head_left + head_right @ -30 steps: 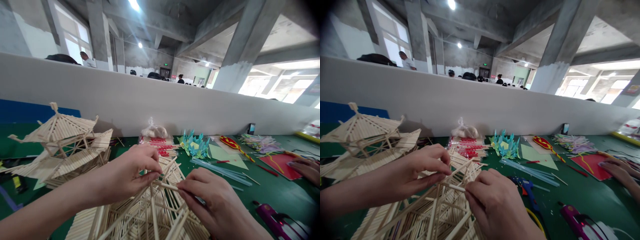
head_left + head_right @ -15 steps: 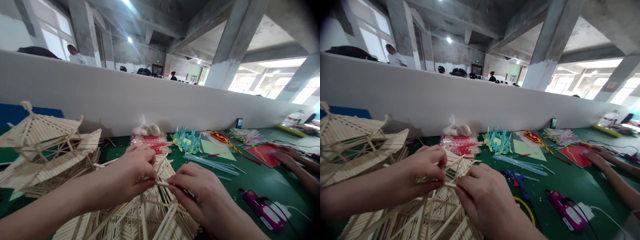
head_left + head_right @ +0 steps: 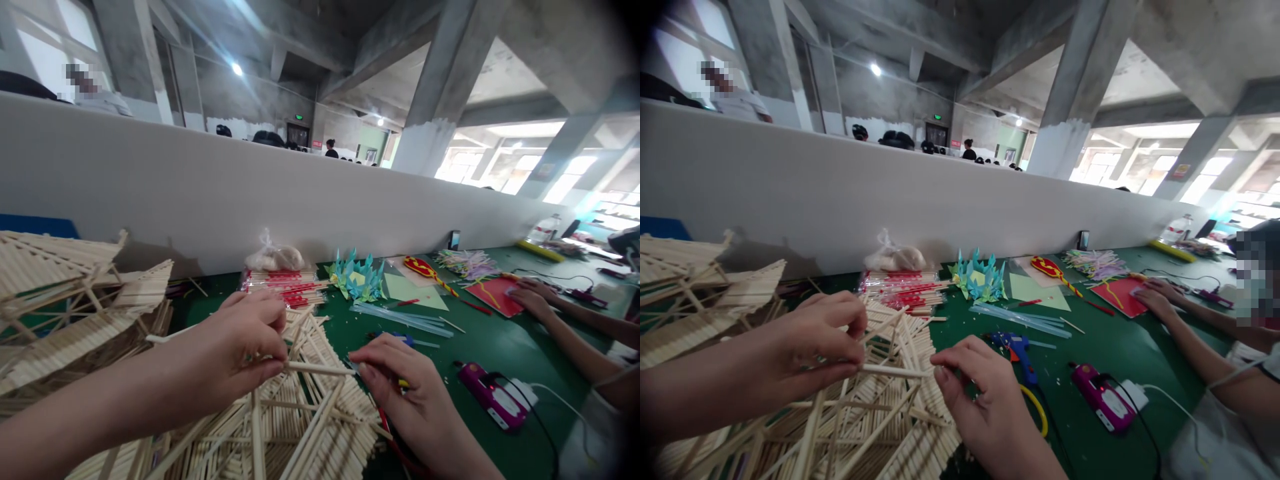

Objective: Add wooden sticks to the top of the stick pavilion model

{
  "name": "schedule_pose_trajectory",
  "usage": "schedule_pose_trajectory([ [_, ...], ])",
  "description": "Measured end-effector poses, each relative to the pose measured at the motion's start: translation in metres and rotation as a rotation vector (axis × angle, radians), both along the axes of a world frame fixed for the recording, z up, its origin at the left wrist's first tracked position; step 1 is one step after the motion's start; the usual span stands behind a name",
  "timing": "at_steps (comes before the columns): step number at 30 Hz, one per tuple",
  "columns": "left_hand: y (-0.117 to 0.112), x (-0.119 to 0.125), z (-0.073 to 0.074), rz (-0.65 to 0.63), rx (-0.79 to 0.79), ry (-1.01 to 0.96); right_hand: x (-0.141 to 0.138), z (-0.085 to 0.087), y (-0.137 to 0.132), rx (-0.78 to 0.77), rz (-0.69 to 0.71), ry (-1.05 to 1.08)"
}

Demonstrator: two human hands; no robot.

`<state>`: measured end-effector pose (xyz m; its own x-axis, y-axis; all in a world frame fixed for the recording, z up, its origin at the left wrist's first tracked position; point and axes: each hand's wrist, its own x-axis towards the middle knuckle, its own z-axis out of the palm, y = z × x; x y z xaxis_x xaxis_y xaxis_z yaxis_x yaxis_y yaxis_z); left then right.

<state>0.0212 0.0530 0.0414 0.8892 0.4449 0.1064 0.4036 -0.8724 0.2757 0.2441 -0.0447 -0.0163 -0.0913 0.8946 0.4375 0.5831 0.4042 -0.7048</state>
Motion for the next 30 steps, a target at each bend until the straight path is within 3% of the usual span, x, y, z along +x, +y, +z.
schedule_pose_trajectory([
  [5,0.000,0.001,0.000,-0.002,-0.010,-0.034,-0.008,-0.011,-0.002,0.049,-0.024,0.087],
  [12,0.000,0.001,-0.001,0.006,0.011,0.017,-0.014,-0.011,0.001,0.133,-0.050,0.092],
  [30,0.000,0.002,-0.001,0.018,0.000,-0.021,-0.016,-0.005,0.000,0.313,-0.137,-0.253],
])
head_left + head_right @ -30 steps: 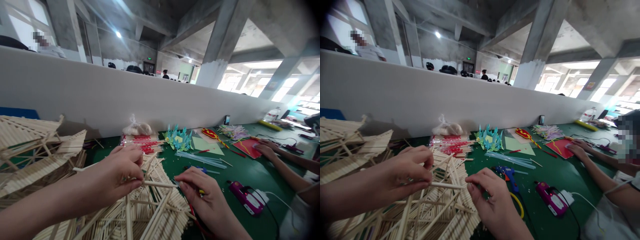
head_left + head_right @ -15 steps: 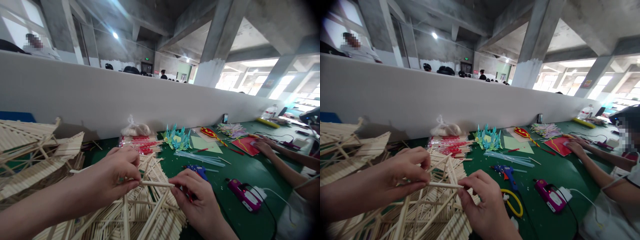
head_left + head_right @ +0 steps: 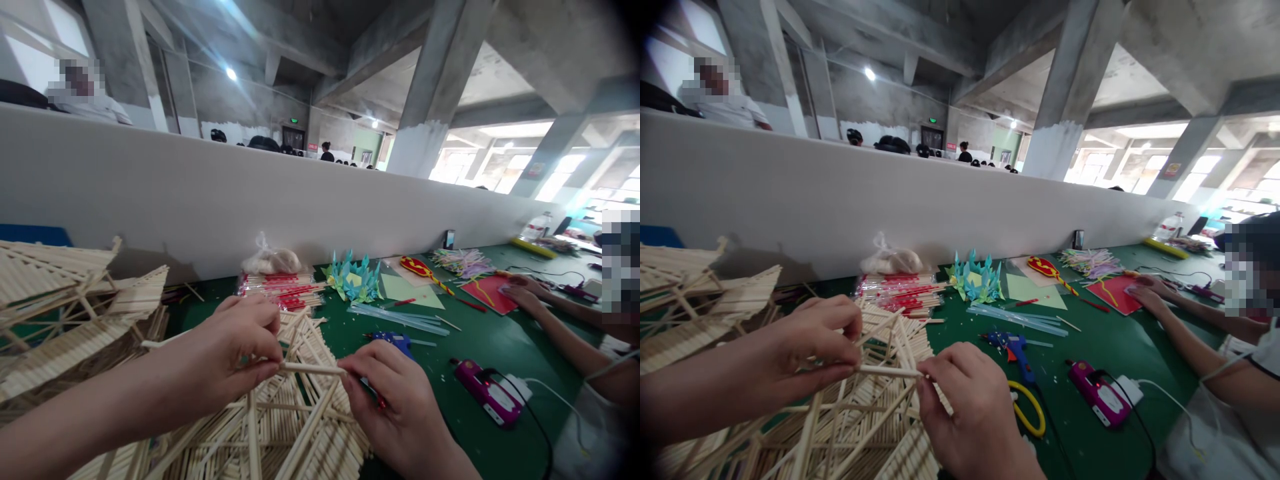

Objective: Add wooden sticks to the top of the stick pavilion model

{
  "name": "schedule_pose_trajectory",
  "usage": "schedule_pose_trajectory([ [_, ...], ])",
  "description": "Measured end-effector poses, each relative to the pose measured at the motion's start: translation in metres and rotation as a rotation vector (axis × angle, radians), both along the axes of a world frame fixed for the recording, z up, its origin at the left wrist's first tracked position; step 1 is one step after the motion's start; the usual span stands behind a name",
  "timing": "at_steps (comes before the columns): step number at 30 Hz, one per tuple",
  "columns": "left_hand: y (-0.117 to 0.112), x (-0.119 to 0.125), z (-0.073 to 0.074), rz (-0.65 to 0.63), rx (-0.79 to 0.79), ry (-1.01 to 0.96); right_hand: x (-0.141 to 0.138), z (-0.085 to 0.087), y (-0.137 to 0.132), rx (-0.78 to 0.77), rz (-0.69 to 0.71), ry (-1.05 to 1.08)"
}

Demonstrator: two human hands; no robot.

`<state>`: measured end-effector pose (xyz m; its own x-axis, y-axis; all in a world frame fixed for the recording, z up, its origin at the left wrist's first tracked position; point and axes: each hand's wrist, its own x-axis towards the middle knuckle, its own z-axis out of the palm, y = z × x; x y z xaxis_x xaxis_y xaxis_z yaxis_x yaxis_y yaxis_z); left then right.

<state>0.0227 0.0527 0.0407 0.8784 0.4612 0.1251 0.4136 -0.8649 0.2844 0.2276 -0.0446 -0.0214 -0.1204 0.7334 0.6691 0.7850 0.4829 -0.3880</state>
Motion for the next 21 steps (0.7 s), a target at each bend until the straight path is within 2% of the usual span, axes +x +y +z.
schedule_pose_trajectory([
  [15,-0.002,0.002,0.002,0.044,-0.029,0.069,0.004,-0.004,0.002,-0.024,0.095,0.007],
  [21,-0.005,-0.002,0.016,0.090,0.009,-0.001,0.006,-0.005,0.004,-0.023,0.120,0.004],
])
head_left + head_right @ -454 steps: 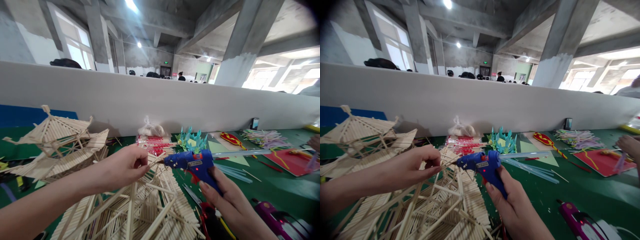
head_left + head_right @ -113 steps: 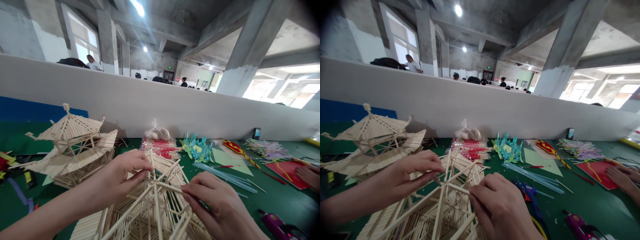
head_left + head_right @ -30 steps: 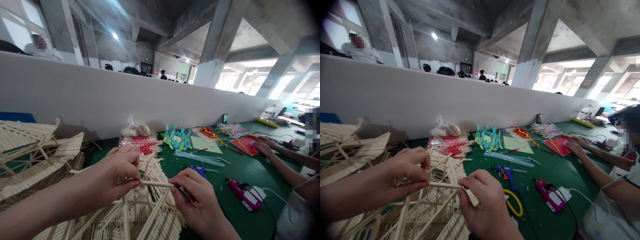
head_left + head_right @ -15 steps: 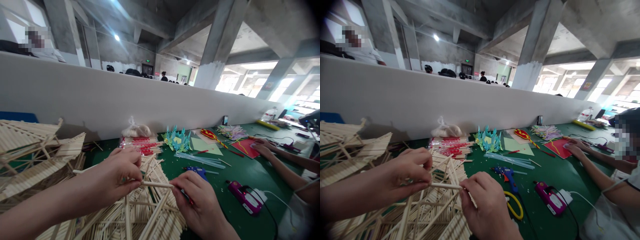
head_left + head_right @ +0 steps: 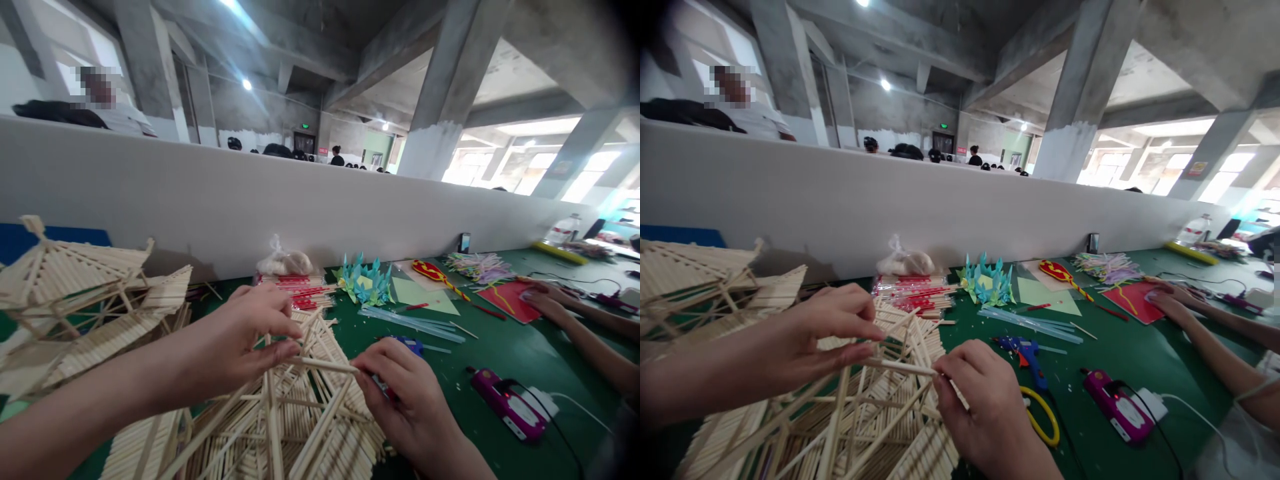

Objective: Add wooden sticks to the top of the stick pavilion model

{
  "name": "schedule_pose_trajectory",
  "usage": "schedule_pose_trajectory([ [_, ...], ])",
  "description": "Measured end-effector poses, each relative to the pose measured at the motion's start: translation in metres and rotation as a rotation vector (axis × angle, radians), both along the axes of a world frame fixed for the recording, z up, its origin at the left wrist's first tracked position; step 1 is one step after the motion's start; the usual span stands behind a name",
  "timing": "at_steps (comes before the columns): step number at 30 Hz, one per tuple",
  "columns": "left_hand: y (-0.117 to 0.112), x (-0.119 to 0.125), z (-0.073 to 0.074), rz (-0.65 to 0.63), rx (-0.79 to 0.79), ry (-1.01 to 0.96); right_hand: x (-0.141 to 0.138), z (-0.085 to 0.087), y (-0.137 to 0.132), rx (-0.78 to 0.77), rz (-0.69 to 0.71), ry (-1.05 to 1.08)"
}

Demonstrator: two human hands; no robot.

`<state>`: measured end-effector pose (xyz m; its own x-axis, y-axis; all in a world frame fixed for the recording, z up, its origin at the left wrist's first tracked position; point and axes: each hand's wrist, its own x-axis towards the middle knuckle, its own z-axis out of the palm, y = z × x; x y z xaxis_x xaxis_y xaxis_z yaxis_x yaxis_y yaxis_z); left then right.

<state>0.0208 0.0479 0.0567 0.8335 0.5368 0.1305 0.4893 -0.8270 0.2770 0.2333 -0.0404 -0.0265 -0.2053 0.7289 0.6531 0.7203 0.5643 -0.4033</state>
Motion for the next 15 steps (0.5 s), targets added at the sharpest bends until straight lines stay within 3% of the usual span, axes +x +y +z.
schedule_pose_trajectory([
  [5,0.000,-0.014,0.013,0.069,0.086,-0.151,0.002,-0.002,0.000,0.001,0.016,0.002],
  [10,-0.003,-0.019,0.022,0.132,0.082,-0.159,0.002,-0.001,0.001,0.021,0.038,0.022],
  [15,-0.008,-0.015,0.017,0.120,0.108,-0.206,0.002,0.000,0.001,0.017,0.036,0.018],
])
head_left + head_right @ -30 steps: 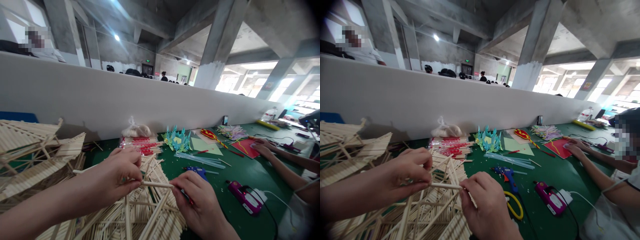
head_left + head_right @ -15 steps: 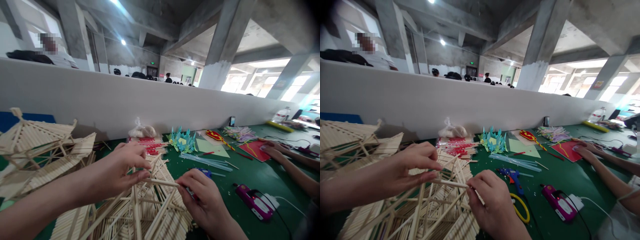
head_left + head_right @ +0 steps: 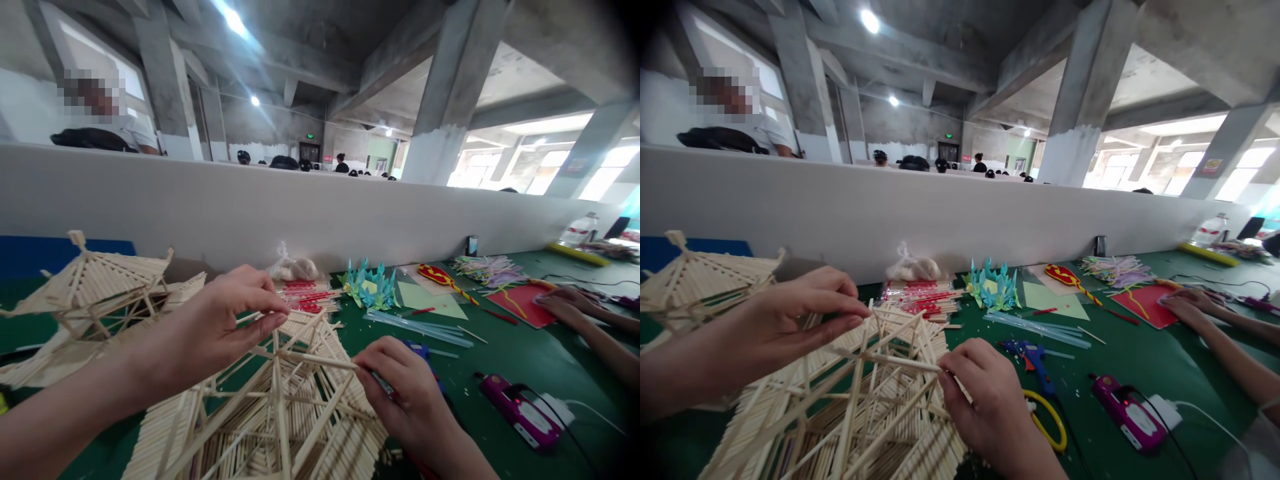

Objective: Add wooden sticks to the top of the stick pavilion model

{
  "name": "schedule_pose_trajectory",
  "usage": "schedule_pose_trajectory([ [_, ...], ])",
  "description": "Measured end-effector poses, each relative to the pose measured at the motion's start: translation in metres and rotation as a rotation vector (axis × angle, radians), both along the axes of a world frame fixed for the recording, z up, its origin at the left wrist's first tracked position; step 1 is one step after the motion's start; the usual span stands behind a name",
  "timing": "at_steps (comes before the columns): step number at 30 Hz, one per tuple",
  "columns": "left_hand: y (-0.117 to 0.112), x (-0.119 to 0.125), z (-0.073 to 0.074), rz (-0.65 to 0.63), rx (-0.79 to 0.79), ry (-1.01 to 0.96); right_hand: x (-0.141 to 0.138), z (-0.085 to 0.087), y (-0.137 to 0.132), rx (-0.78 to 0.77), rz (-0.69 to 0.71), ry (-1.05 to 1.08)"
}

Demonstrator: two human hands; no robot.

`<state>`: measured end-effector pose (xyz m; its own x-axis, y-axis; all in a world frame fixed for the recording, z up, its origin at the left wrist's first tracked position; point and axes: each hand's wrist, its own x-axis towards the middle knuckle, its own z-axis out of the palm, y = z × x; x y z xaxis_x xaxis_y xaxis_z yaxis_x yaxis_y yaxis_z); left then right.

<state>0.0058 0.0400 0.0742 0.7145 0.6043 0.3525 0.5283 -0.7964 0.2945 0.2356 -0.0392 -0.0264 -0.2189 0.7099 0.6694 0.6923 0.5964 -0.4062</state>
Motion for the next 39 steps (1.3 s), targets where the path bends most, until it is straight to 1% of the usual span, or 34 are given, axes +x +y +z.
schedule_pose_trajectory([
  [4,-0.010,0.015,-0.011,-0.064,0.059,0.011,0.001,-0.002,0.000,-0.006,-0.005,-0.007],
  [7,-0.024,0.032,-0.017,-0.090,0.085,0.069,0.001,-0.002,0.000,0.008,-0.007,-0.006],
  [10,-0.040,0.050,-0.021,-0.116,0.119,0.108,0.001,0.002,-0.003,0.037,-0.016,-0.010],
  [12,-0.049,0.060,-0.023,-0.111,0.150,0.121,0.001,0.006,-0.007,0.067,-0.019,-0.004],
  [14,-0.053,0.067,-0.024,-0.106,0.184,0.136,0.002,0.009,-0.010,0.100,-0.020,0.001],
  [16,-0.054,0.068,-0.025,-0.117,0.227,0.152,0.002,0.011,-0.012,0.125,-0.026,0.004],
  [18,-0.051,0.064,-0.023,-0.111,0.261,0.153,0.003,0.010,-0.011,0.121,-0.036,-0.003],
  [21,-0.041,0.051,-0.016,-0.056,0.258,0.132,0.005,0.006,-0.008,0.090,-0.041,-0.004],
  [25,-0.024,0.028,-0.005,-0.027,0.165,0.097,0.007,0.001,-0.006,0.062,-0.035,0.016],
  [28,-0.012,0.014,-0.001,0.009,0.059,0.105,0.007,-0.001,-0.006,0.042,-0.017,0.031],
  [32,0.001,0.003,-0.004,0.047,-0.029,0.140,0.007,-0.002,-0.007,0.001,0.003,0.034],
  [35,0.005,-0.001,-0.008,0.015,-0.101,0.161,0.006,-0.002,-0.006,0.004,0.021,0.019],
  [39,0.007,0.002,-0.012,-0.026,-0.164,0.198,0.005,0.001,-0.005,0.003,0.034,0.005],
])
